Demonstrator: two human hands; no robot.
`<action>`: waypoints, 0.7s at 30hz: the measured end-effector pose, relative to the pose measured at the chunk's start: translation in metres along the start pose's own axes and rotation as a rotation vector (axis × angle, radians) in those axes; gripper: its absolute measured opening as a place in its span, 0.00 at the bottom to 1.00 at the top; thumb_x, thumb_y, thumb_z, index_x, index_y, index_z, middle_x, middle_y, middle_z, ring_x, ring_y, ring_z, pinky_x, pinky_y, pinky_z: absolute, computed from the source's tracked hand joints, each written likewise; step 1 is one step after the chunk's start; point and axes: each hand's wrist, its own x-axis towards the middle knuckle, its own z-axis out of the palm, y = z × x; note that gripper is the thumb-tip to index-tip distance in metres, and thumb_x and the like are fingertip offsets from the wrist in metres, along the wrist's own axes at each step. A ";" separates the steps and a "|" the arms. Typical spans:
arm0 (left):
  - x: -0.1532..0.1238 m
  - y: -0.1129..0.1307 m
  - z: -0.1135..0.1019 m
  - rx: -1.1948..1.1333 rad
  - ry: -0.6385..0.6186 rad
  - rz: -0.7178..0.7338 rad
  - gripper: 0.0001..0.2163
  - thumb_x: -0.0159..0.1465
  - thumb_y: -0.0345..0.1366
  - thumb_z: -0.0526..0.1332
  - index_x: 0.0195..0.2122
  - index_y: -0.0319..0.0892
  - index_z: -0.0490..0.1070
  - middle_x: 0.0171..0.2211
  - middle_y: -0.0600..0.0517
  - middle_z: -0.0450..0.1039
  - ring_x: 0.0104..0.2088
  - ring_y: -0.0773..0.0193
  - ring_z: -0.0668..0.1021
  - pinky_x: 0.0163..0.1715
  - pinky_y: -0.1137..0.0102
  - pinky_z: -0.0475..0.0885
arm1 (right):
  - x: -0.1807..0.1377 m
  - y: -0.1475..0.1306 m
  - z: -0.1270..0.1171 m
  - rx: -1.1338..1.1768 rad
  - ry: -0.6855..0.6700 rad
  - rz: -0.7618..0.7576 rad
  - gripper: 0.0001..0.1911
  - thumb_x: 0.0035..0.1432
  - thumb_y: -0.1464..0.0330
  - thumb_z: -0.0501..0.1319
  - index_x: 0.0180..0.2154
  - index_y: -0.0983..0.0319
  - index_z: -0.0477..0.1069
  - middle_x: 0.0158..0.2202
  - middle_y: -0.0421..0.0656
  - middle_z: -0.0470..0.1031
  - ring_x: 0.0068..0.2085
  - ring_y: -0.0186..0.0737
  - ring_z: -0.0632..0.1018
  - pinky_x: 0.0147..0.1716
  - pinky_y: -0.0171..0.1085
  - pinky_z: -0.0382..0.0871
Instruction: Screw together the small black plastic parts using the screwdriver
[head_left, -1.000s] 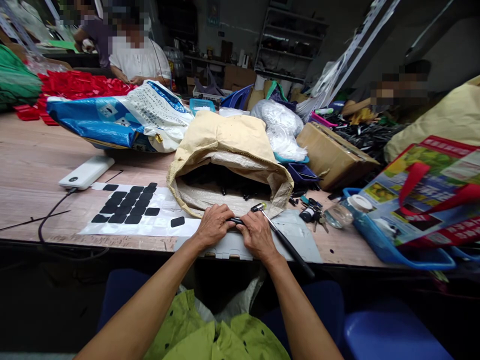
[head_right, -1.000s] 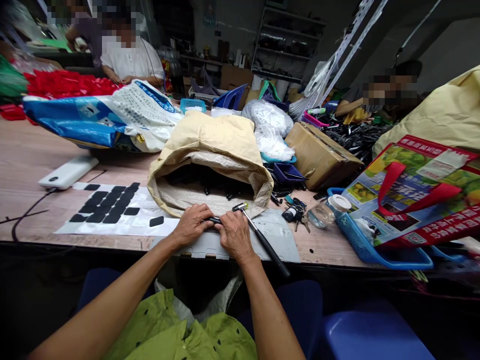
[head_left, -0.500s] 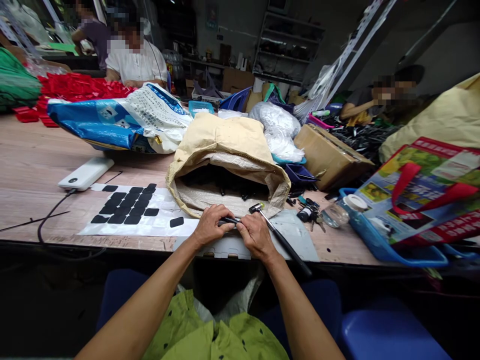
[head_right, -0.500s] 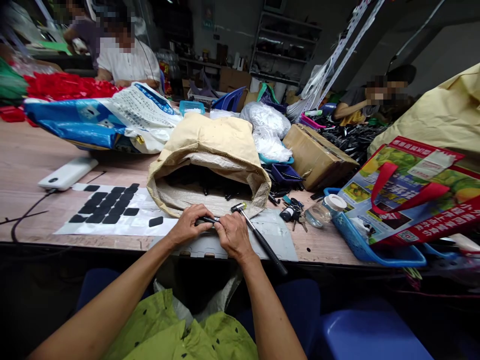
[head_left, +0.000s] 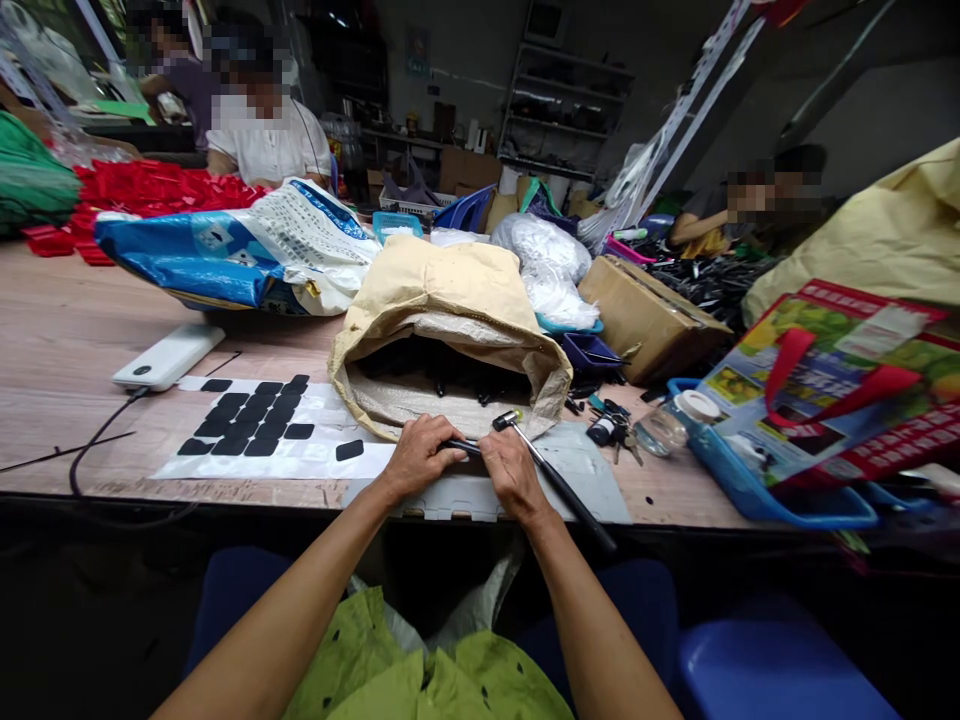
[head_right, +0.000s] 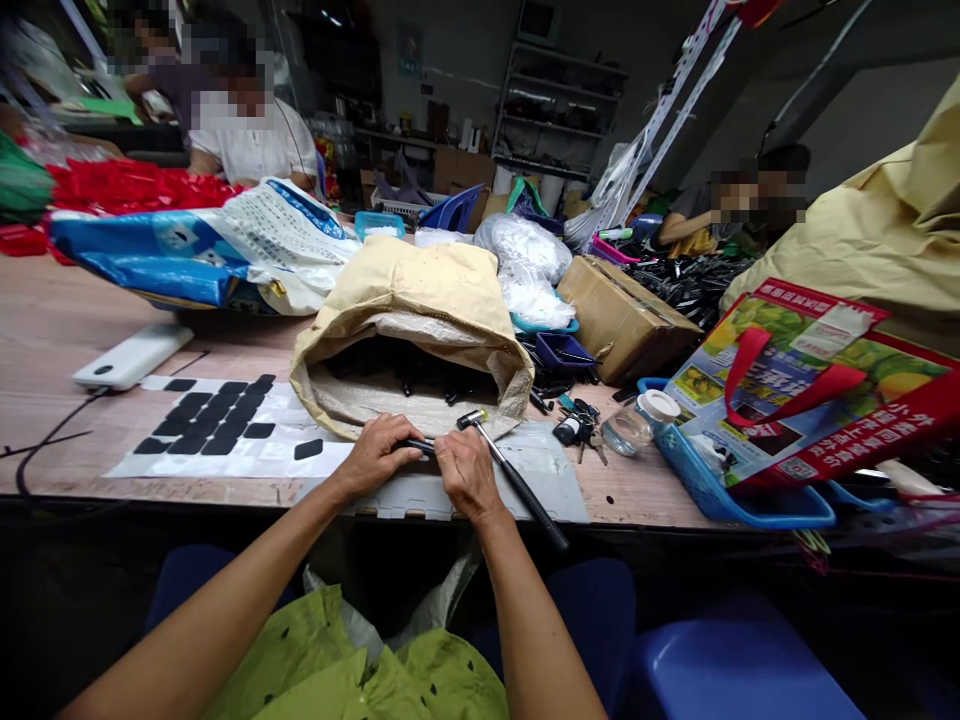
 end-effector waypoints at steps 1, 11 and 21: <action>0.000 0.001 0.000 0.008 -0.007 0.001 0.07 0.66 0.41 0.64 0.42 0.48 0.78 0.41 0.52 0.77 0.47 0.55 0.72 0.49 0.60 0.61 | -0.001 0.001 -0.001 0.046 0.020 0.022 0.27 0.75 0.62 0.41 0.32 0.59 0.73 0.32 0.42 0.74 0.38 0.40 0.69 0.42 0.39 0.60; -0.008 0.013 -0.006 0.012 -0.022 0.055 0.09 0.68 0.45 0.62 0.41 0.48 0.78 0.40 0.50 0.77 0.45 0.55 0.72 0.48 0.60 0.62 | -0.003 0.005 -0.001 0.247 0.131 0.105 0.30 0.75 0.58 0.39 0.34 0.58 0.76 0.32 0.43 0.75 0.40 0.42 0.72 0.45 0.40 0.65; -0.101 0.053 -0.002 -0.476 -0.340 -0.142 0.17 0.71 0.50 0.55 0.38 0.44 0.75 0.31 0.54 0.74 0.33 0.64 0.74 0.34 0.71 0.64 | -0.002 0.006 -0.001 0.339 0.204 0.133 0.29 0.74 0.58 0.39 0.32 0.58 0.74 0.32 0.42 0.75 0.37 0.39 0.73 0.45 0.40 0.66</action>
